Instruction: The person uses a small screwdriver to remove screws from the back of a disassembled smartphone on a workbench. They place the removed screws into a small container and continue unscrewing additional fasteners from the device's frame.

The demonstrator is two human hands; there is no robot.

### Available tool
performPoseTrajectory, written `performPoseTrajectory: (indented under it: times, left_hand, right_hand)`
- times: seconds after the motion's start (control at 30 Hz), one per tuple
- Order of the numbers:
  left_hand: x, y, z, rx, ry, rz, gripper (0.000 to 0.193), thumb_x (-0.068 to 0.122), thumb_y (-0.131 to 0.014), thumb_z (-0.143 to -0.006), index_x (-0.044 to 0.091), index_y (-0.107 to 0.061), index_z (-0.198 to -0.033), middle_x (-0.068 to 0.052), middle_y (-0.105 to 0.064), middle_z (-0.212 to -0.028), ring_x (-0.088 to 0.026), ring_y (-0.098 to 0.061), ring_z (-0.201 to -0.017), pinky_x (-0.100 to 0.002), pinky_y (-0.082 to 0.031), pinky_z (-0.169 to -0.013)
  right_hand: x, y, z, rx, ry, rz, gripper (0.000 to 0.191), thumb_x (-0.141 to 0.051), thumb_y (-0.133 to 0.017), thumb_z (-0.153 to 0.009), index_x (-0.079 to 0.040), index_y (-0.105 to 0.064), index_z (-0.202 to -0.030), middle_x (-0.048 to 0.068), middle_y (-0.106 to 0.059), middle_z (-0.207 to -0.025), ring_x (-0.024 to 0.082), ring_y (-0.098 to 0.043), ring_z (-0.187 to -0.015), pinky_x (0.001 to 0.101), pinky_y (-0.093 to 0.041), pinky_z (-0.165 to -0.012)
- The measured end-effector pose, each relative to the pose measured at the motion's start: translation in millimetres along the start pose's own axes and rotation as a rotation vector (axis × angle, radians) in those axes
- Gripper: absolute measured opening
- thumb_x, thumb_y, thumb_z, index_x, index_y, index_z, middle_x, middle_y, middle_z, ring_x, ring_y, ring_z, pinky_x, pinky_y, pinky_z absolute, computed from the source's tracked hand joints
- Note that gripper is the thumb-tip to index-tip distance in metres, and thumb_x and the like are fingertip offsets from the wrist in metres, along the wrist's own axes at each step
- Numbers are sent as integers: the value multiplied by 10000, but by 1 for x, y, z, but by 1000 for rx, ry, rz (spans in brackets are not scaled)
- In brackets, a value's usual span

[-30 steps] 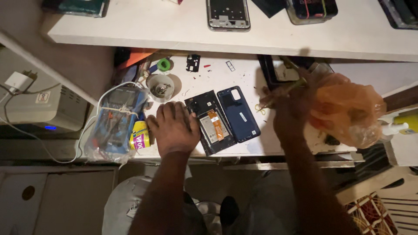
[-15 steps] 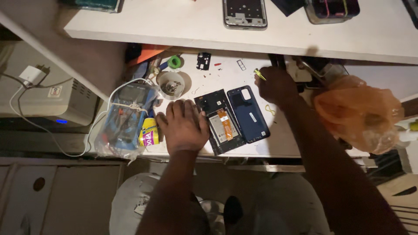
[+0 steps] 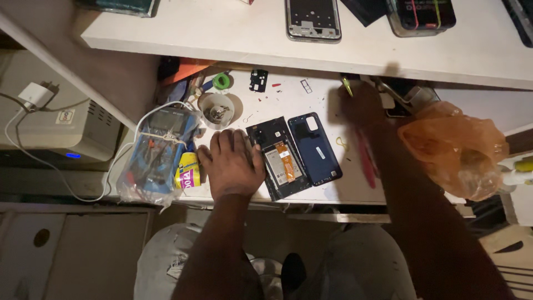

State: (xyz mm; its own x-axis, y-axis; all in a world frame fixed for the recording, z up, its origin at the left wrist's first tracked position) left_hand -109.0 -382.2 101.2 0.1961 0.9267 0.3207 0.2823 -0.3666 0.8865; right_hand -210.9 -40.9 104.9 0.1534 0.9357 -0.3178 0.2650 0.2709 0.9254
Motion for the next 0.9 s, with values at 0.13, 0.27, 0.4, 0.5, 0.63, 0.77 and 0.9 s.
performPoseTrajectory:
  times: [0.13, 0.27, 0.4, 0.5, 0.63, 0.77, 0.9]
  left_hand:
    - [2, 3, -1, 41, -15, -32, 602, 449, -533, -918, 19, -611, -1332, -182, -567, -1318, -364, -447, -1321, -644, -286, -1072]
    - [4, 2, 1, 47, -20, -29, 595, 444, -529, -931, 16, -613, -1336, -184, -569, -1320, -371, -456, -1323, -638, -294, -1066]
    - [6, 0, 0, 45, -26, -25, 582, 436, -524, -941, 12, -619, -1329, -192, -570, -1321, -372, -454, -1326, -639, -288, -1072]
    - [7, -1, -1, 36, -25, -21, 585, 434, -523, -934, 7, -620, -1324, -195, -567, -1324, -370, -452, -1327, -641, -282, -1077]
    - [7, 0, -2, 37, -20, -8, 589, 439, -522, -931, 8, -615, -1321, -198, -559, -1339, -374, -446, -1332, -644, -273, -1081]
    - [5, -3, -3, 2, -7, 9, 594, 441, -523, -933, 6, -611, -1327, -197, -557, -1334, -371, -447, -1327, -647, -271, -1084]
    - [4, 1, -2, 56, -22, -6, 589, 442, -525, -933, 11, -612, -1325, -189, -567, -1331, -371, -450, -1329, -652, -271, -1080]
  right_hand:
    - [-14, 16, 1, 118, 282, 6, 321, -299, -597, -992, -8, -725, -954, 267, -704, -927, 455, -675, -915, 531, -542, -867]
    - [-22, 17, 4, 37, 269, -70, 335, -310, -604, -1022, -18, -715, -903, 234, -712, -886, 420, -684, -893, 520, -543, -856]
    - [-27, 9, 3, -91, 125, -100, 264, -273, -582, -949, -72, -731, -866, 185, -722, -832, 364, -721, -815, 478, -572, -809]
    - [-32, 4, 0, -136, 145, -69, 276, -254, -545, -971, -101, -740, -851, 168, -727, -816, 341, -743, -793, 454, -591, -810]
    - [-34, 3, -4, -52, 214, -104, 226, -228, -600, -919, -89, -756, -834, 187, -725, -842, 365, -720, -834, 480, -573, -785]
    - [-29, -5, -8, -95, 147, -105, 219, -229, -582, -901, -110, -758, -845, 179, -735, -826, 357, -731, -809, 478, -575, -783]
    - [-45, 0, -8, -11, 278, -4, 229, -252, -606, -920, -88, -753, -856, 210, -715, -829, 397, -706, -812, 498, -569, -769]
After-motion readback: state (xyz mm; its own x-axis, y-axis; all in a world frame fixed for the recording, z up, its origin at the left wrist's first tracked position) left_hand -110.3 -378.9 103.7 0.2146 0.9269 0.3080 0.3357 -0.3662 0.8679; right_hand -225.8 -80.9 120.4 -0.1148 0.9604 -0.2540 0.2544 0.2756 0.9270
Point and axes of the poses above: each hand's wrist, its own z-axis away from the middle knuckle, its own y-axis out of the back of the hand, x = y × z, the point moved 7 cm from there along -z, towards the middle knuckle
